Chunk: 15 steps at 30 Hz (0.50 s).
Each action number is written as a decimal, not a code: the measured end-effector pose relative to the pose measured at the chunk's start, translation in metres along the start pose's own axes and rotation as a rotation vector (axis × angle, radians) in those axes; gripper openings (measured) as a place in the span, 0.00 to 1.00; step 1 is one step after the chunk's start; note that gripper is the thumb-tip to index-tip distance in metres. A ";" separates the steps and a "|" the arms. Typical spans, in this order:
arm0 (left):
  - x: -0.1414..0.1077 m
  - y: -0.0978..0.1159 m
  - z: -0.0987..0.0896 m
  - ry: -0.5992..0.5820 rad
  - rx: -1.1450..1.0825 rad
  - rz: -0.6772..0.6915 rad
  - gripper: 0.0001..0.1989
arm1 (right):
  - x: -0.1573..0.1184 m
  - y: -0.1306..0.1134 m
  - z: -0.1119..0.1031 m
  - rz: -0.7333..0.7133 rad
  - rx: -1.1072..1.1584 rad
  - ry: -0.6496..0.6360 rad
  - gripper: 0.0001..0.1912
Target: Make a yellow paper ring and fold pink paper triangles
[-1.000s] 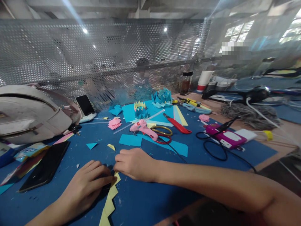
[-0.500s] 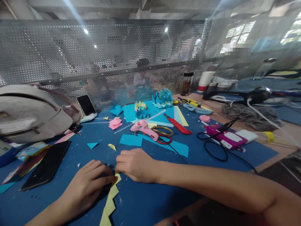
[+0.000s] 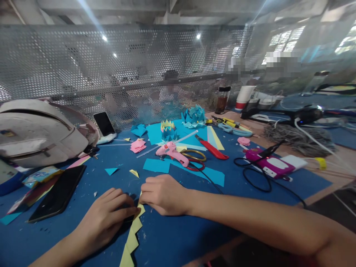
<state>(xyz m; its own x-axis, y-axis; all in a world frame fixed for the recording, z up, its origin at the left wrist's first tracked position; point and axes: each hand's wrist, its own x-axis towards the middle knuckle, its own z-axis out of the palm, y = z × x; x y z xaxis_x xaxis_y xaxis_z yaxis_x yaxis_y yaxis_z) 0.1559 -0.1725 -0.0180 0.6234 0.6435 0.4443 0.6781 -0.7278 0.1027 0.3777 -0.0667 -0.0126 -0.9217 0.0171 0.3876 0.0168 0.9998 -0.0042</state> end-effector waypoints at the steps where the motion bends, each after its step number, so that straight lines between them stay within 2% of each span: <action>1: 0.000 0.000 0.000 0.001 0.004 -0.001 0.18 | -0.001 0.001 0.000 -0.010 -0.004 0.002 0.08; 8: 0.001 0.002 -0.001 0.011 0.019 -0.007 0.19 | -0.002 0.002 -0.005 -0.059 -0.006 -0.026 0.08; 15: 0.000 0.001 -0.001 -0.008 0.003 -0.003 0.17 | -0.002 0.003 -0.001 -0.049 -0.027 -0.013 0.10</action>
<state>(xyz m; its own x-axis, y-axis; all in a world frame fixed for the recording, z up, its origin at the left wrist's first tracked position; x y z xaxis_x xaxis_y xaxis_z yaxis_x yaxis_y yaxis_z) 0.1561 -0.1734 -0.0171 0.6245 0.6475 0.4367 0.6812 -0.7251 0.1010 0.3802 -0.0633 -0.0121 -0.9267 -0.0315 0.3745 -0.0181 0.9991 0.0391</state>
